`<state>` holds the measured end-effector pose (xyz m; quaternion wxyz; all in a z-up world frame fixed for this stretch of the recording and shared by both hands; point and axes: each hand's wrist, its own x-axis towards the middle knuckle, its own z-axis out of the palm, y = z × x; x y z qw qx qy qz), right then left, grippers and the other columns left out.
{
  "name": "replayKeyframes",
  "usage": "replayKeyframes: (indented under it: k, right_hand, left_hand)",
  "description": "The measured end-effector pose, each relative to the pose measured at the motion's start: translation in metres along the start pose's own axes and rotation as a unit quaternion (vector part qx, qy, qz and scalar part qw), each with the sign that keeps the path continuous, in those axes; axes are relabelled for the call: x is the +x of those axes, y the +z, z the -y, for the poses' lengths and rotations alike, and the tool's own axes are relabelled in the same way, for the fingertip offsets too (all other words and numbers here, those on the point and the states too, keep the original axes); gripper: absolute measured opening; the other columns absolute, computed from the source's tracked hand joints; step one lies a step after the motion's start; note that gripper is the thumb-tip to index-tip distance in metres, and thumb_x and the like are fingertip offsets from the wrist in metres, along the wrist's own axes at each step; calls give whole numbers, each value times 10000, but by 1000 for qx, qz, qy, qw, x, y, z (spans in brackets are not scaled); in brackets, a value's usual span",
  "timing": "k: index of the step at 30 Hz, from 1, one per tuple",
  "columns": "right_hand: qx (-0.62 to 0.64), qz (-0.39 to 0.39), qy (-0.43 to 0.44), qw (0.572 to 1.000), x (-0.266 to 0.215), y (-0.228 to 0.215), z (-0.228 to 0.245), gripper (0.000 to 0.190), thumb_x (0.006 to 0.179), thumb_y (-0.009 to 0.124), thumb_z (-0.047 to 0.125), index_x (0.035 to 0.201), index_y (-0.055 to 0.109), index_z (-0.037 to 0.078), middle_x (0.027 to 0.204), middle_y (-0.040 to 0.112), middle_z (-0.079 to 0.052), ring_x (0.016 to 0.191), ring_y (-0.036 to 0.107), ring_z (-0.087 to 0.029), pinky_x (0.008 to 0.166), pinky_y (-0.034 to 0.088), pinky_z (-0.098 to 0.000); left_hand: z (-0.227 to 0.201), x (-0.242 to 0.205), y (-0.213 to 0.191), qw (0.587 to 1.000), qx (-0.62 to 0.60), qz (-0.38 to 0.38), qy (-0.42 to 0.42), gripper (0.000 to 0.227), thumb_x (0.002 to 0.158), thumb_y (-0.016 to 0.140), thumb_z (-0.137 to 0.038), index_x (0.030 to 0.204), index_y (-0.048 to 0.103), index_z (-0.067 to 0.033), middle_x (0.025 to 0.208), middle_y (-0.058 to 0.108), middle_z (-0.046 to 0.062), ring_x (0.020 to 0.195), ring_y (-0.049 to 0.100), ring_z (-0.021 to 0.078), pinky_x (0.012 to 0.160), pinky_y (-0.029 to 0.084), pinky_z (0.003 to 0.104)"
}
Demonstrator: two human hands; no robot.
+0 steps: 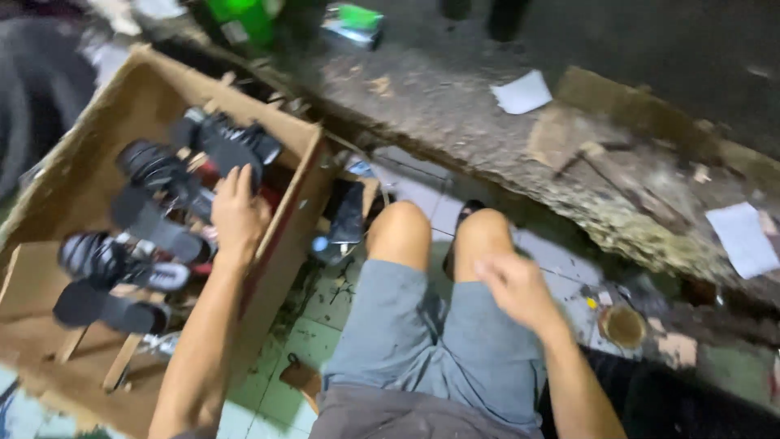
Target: Assembling sandals by manually fitting straps into soles and securing them with a small hammer.
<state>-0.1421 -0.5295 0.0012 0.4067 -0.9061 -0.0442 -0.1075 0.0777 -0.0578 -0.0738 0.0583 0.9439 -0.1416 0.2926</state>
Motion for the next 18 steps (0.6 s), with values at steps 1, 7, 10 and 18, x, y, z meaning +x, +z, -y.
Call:
replayKeyframes:
  k: [1,7,10,18]
  right_hand:
    - [-4,-7,11,1000,25,-11,-7,64,877,732,160,838,771,126,747,738,-105,736,721,-310,680,556,-397]
    - [-186,-237,-48,952,176,-44,-72,89,991,732,163,1053,756,104,950,731,-108,926,711,-316,837,546,-435]
    - [-229,-192,60,953,198,-73,-83,283,896,641,235,1102,747,73,923,666,-172,889,616,-403,750,458,-489]
    - [-297,-282,501,763,20,-235,-99,617,1027,698,327,1513,395,98,1567,333,-207,1418,293,-436,1075,190,-706]
  left_hand:
    - [8,-6,11,1000,-9,3,10,673,693,693,-79,1364,645,-54,1260,653,224,1102,675,389,981,525,447]
    - [-5,2,-24,982,-121,139,-30,777,830,750,-165,1544,452,-106,1434,468,310,1330,462,519,1075,432,573]
    - [-51,16,-97,982,-188,34,14,524,934,701,-84,1405,567,101,1362,606,277,1257,563,408,1111,406,454]
    - [-21,-64,-113,941,-252,142,-178,227,1082,586,-68,1234,661,84,1017,611,230,871,544,293,740,392,368]
